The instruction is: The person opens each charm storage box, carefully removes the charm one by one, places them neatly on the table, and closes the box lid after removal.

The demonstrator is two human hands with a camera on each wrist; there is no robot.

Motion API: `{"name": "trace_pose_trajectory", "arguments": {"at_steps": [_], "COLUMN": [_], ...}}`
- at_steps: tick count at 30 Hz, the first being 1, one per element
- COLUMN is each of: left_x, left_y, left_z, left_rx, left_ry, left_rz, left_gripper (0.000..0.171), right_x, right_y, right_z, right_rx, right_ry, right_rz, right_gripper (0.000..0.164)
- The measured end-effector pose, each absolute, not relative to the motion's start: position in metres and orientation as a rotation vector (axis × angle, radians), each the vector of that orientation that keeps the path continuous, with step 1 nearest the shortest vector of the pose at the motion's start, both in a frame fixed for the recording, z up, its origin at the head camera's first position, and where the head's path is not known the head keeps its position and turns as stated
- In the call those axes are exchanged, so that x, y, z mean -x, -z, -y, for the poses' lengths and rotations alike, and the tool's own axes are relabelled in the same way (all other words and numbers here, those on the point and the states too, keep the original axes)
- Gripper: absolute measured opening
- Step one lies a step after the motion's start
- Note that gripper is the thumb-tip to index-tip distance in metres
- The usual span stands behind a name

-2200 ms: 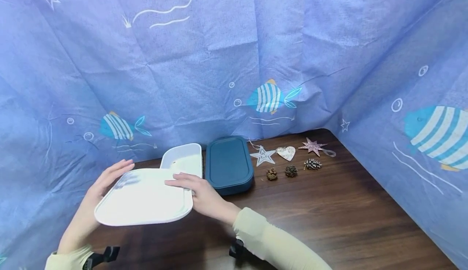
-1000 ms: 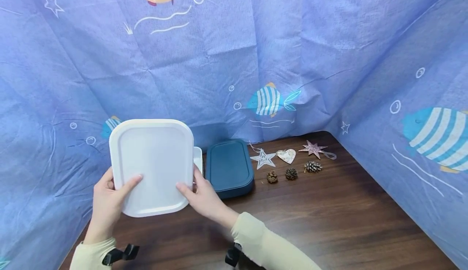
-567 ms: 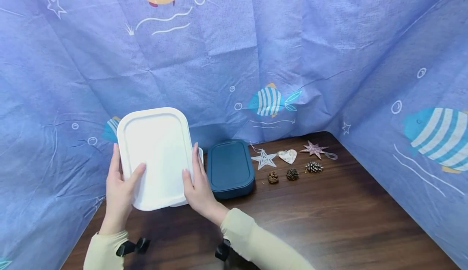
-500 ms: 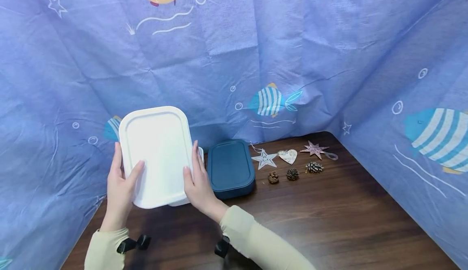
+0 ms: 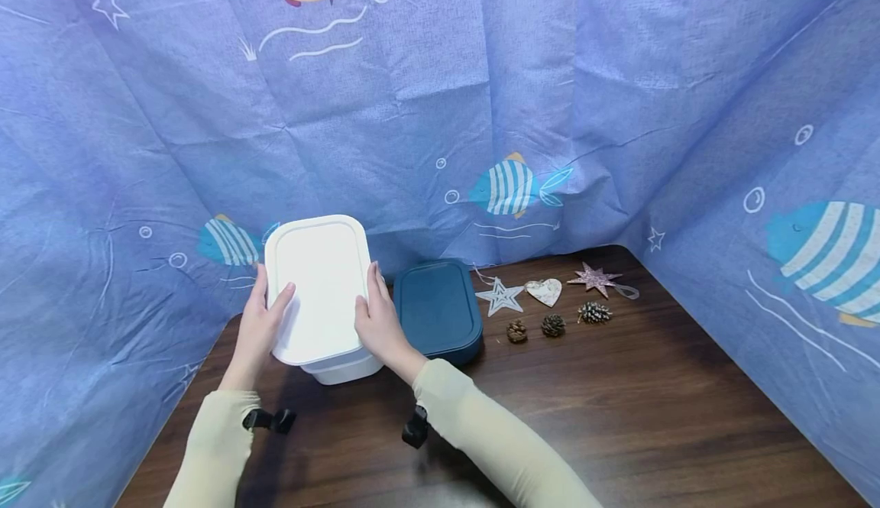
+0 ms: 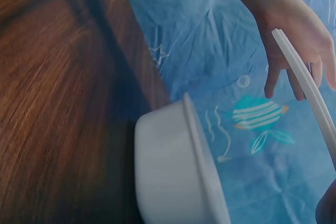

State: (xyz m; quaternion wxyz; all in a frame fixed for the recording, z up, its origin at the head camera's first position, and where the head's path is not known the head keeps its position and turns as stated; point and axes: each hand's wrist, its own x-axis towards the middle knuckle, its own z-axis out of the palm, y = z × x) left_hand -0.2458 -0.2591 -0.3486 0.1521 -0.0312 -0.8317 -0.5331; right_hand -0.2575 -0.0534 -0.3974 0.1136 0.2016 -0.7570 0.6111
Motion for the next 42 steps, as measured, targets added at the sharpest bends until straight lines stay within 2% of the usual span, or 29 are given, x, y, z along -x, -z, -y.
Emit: {"name": "trace_pose_trajectory", "arguments": {"at_steps": [3,12,23,42], "left_x": [0.255,0.267,0.274,0.282], "left_y": [0.359,0.392,0.418,0.439], "left_z": [0.262,0.269,0.271,0.277], "left_rx": [0.021,-0.087,-0.172,-0.233], "left_ry": [1.59,1.757,1.745,1.747], "left_rz": [2.414,2.445,2.48,2.51], "left_gripper": [0.085,0.067,0.065,0.062], "right_x": [0.263,0.271,0.278,0.282], "right_y": [0.405,0.42,0.44,0.442], "right_z": [0.055,0.062,0.068,0.076], "right_rx": [-0.54,-0.459,-0.398,-0.34], "right_ry": [-1.792,-1.817,-1.834,-1.748], "right_rz": [2.286,2.389,2.45,2.536], "right_gripper": [0.062,0.061,0.061,0.058]}}
